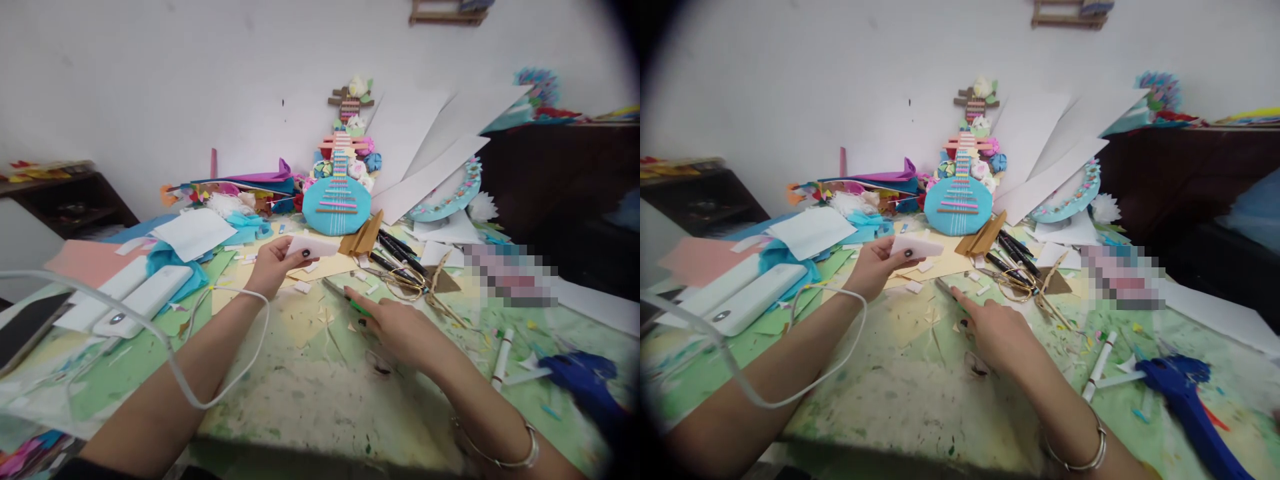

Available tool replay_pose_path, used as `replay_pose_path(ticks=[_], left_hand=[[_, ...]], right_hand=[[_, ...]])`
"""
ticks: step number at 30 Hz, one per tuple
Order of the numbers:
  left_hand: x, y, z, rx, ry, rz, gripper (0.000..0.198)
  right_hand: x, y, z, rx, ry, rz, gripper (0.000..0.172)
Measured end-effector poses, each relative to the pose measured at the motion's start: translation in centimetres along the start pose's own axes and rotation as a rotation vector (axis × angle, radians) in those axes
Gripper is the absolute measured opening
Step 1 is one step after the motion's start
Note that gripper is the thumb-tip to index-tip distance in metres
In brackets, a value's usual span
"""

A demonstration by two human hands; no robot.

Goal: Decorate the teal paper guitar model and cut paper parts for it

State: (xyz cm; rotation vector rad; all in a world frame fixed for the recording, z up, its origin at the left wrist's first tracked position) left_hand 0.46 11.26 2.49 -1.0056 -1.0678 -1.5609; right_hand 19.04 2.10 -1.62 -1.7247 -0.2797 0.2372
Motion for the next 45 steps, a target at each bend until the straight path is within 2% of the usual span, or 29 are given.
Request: replay_pose_path(ticks=[3,5,8,11,14,18,23,27,33,37,40,42,43,45], left_hand=[[0.3,0.5,-0.3,-0.037,0.012,-0.012,0.035],[0.4,0.6,-0.5,-0.042,0.013,-0.012,0.032],[0.3,1.0,-0.6,-0.063,-0.003,-0.039,0.029],[0.2,1.7,-0.9,-0.102,-0.035,-0.099,0.029],[0.2,2.5,-1.3,-0.152,-0.086,-0.129,0.033],[0.1,3.2,-1.7,-0.193,-0.141,-0.135,0.035],[-0.2,2.9,-1.6,-0.171,-0.172,-0.135,0.036],[-0.4,2.1,-1.3,-0.11,-0.18,-0.176,0.042],[-0.9,1.6,-1.0,-0.091,-0.18,-0.203,0.03],[-0.9,1.5,-0.8,-0.072,-0.16,-0.244,0.029],[-0.7,1.3,-0.8,-0.053,-0.142,-0.269,0.028],[-0.5,1.3,-0.8,-0.048,-0.128,-0.284,0.027],[-0.4,1.3,-0.8,-0.049,-0.123,-0.288,0.025],[-0.3,1.3,-0.7,-0.055,-0.115,-0.291,0.024]], right_hand=[[0.1,-0.3,0.0,0.025,-0.039,0.045,0.062],[1.1,-1.0,0.4,0.091,-0.033,0.067,0.054],[5.1,-2.4,1.3,0.228,0.134,0.025,0.036],[10.0,-2.7,1.9,0.294,0.362,-0.022,0.03],[12.3,-1.9,2.8,0.289,0.378,-0.007,0.022],[13.6,-1.3,3.6,0.33,0.392,0.004,0.023],[13.4,-1.3,4.5,0.376,0.381,-0.022,0.023],[12.3,-1.4,4.7,0.385,0.365,-0.037,0.015],[11.5,-1.2,4.6,0.362,0.321,-0.008,0.009],[11.5,-2.1,3.7,0.398,0.313,0.068,0.006],[9.7,-3.3,2.7,0.48,0.217,0.314,0.011],[7.3,-4.1,2.0,0.538,0.032,0.71,0.017],[6.2,-4.2,1.7,0.537,-0.04,0.874,0.021],[4.0,-4.3,1.2,0.487,-0.123,1.043,0.029]])
Point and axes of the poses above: each hand's wrist, its own z-axis towards the middle knuckle, its own y-axis out of the palm, x = y × z, the point moved 10 cm from there along z, towards the middle knuckle, and after that the axes turned 5 degrees about -z, right-handed, at the moved point
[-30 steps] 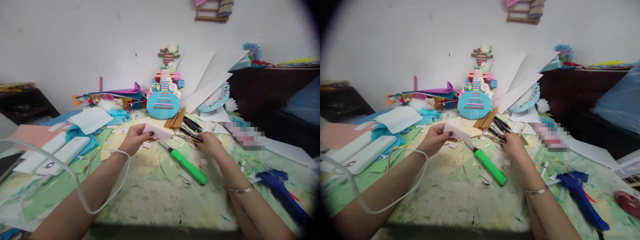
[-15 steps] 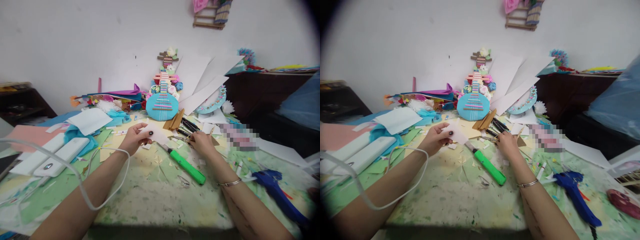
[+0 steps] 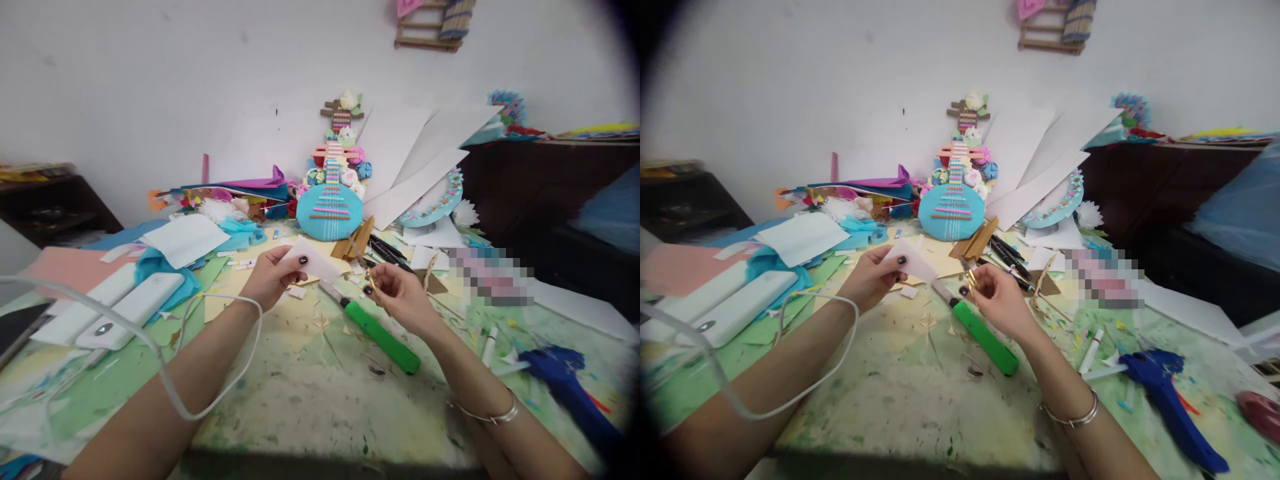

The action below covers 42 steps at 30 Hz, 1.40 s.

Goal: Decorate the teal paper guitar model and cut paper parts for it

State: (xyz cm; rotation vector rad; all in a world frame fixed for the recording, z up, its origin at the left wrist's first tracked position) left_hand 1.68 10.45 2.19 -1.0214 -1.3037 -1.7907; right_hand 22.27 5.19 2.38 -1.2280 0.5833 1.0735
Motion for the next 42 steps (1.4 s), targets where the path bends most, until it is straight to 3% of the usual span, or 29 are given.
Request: replay_pose_path(ticks=[3,12,24,42], left_hand=[[0.2,0.0,0.0,-0.004,0.015,-0.001,0.022],[0.0,0.2,0.0,-0.022,0.011,-0.018,0.021],[-0.2,0.0,-0.1,-0.008,-0.015,0.008,0.023],[-0.6,0.0,0.0,-0.01,-0.028,-0.002,0.021]], right_hand=[[-1.5,1.2,-0.8,-0.059,-0.032,0.028,0.033],[-1.9,1.5,-1.3,-0.022,-0.033,-0.358,0.042],[-2.2,1.5,-1.4,0.015,-0.065,-0.367,0.034],[-2.4,0.7,-1.5,0.097,-0.049,-0.4,0.046]])
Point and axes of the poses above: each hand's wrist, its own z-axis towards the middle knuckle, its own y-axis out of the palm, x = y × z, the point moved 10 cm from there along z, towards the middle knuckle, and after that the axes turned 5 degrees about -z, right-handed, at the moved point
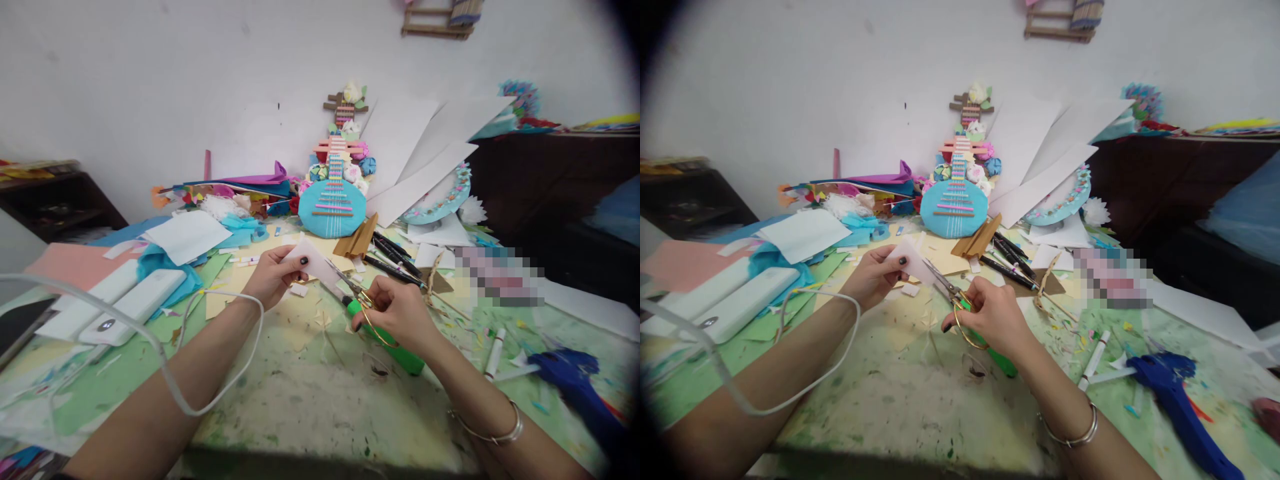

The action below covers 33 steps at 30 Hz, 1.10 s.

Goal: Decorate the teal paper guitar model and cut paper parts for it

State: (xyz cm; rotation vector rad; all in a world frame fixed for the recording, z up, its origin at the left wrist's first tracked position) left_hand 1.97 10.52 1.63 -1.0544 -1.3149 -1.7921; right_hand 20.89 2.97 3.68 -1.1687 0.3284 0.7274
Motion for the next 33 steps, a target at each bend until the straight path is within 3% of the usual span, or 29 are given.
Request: replay_pose_path(ticks=[8,13,22,33], left_hand=[[0.1,0.0,0.0,-0.003,0.007,0.01,0.022],[0.3,0.2,-0.1,0.005,0.002,0.006,0.024],[0.3,0.1,-0.2,0.035,0.006,0.075,0.024],[0.2,0.2,-0.3,0.064,0.009,0.103,0.025]], right_hand=[[0.3,-0.1,0.2,0.001,0.015,0.031,0.049],[1.2,-0.7,0.1,0.073,0.077,0.045,0.046],[-0.7,-0.2,-0.3,0.043,-0.074,-0.284,0.042],[0.1,-0.5,-0.3,0.106,-0.063,-0.33,0.048]])
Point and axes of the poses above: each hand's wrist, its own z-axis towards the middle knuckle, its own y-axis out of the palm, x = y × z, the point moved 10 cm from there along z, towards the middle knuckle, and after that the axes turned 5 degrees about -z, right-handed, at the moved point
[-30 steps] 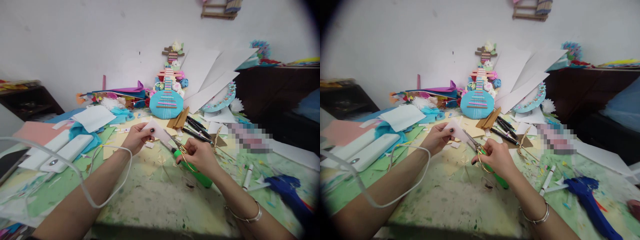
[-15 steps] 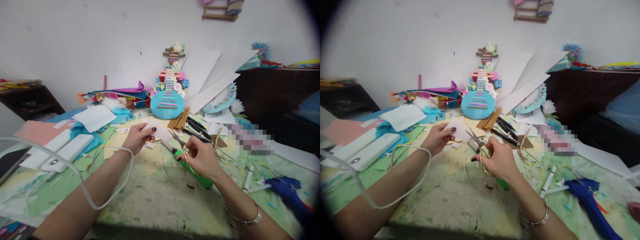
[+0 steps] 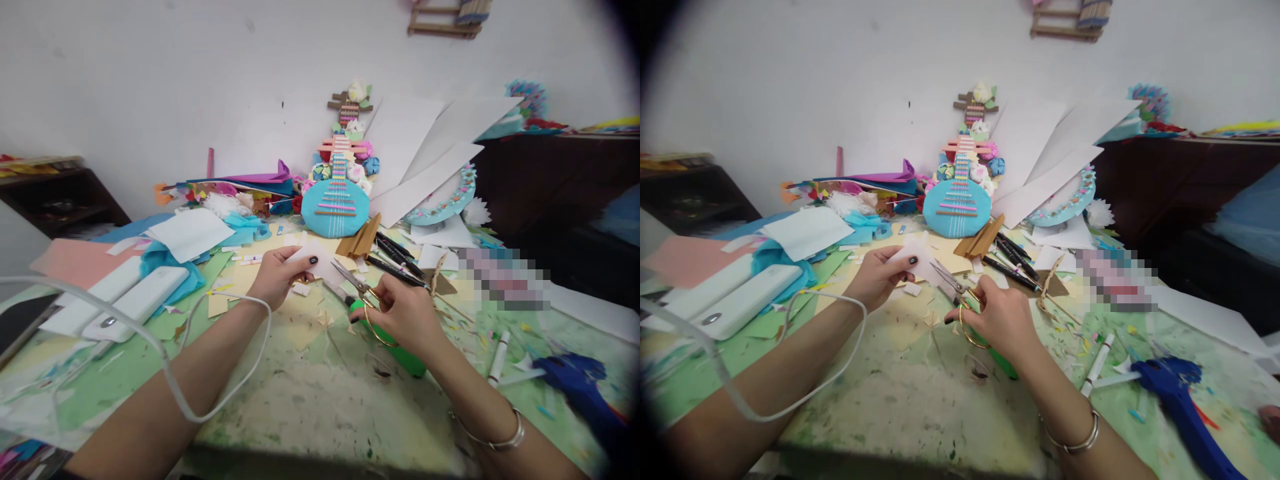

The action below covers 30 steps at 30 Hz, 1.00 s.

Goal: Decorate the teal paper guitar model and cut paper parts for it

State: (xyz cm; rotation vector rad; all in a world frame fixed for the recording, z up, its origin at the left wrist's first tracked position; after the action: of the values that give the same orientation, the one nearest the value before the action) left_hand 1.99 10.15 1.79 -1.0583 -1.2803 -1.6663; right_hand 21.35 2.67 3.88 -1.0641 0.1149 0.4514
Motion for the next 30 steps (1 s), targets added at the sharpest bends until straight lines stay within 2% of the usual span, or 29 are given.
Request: replay_pose_path(ticks=[7,14,23,30], left_hand=[[-0.1,0.1,0.0,0.01,-0.009,-0.017,0.026],[-0.1,0.0,0.1,-0.006,-0.002,-0.015,0.025],[-0.5,0.6,-0.3,-0.06,-0.027,0.051,0.024],[-1.2,1.2,-0.4,-0.092,-0.052,0.065,0.029]], right_hand=[[0.5,0.0,0.0,0.05,0.029,0.073,0.049],[0.8,0.1,0.1,0.017,0.091,0.198,0.047],[-0.2,0.3,0.1,-0.027,0.016,-0.024,0.048],[-0.2,0.0,-0.1,0.066,-0.004,0.056,0.048]])
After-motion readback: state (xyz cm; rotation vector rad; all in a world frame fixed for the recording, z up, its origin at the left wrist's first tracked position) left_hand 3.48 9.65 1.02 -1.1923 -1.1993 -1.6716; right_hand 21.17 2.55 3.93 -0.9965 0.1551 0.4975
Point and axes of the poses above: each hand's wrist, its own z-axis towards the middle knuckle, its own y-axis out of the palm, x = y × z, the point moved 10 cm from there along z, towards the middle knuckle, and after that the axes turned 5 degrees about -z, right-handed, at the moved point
